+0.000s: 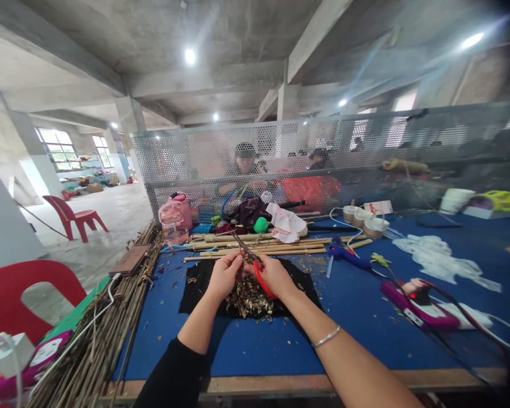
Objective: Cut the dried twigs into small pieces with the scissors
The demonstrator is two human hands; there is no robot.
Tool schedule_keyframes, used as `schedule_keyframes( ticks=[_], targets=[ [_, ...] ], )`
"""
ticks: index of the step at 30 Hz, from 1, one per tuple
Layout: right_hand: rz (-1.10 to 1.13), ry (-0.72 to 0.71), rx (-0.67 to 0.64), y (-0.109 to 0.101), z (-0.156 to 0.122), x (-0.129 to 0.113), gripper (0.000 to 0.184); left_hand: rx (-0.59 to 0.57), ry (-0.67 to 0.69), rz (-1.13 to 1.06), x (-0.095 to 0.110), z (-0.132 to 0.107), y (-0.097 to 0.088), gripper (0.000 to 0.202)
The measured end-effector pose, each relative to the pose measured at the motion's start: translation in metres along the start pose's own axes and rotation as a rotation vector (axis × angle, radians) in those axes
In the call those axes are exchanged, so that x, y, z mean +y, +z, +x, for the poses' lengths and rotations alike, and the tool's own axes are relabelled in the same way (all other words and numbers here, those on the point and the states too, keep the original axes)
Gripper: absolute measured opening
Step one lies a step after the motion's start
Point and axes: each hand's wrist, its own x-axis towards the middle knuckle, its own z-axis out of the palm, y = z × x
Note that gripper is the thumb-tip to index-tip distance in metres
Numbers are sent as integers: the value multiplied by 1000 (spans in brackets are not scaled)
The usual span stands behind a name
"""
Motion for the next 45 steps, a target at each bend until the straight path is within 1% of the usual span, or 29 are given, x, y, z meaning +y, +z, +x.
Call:
schedule_keyframes(
  ticks=[3,7,10,13,17,24,28,36,45],
  targets=[
    [-72,4,-7,-1,-1,-2,33,28,2,41,0,0,-1,43],
    [-190,9,20,-2,-3,-5,37,54,45,87,3,0,-3,35],
    [-193,-11,37,-1,-4,-5,39,43,81,127,2,1,-3,33],
    [-191,-63,85,-1,-4,-5,39,17,116,159,0,1,-4,32],
    [-201,-99,128,-1,-4,-7,40,29,113,177,-3,2,-4,32],
    [-144,-8,30,-1,-6,-11,37,21,144,149,1,-1,-2,31],
    [-137,12,16,-1,-5,-10,39,53,139,163,4,-3,0,31],
    [-161,25,9,-1,-3,-6,39,73,116,132,6,-4,0,30],
    [-183,37,-14,0,-1,-2,39,37,103,149,-1,1,-6,30]
  ],
)
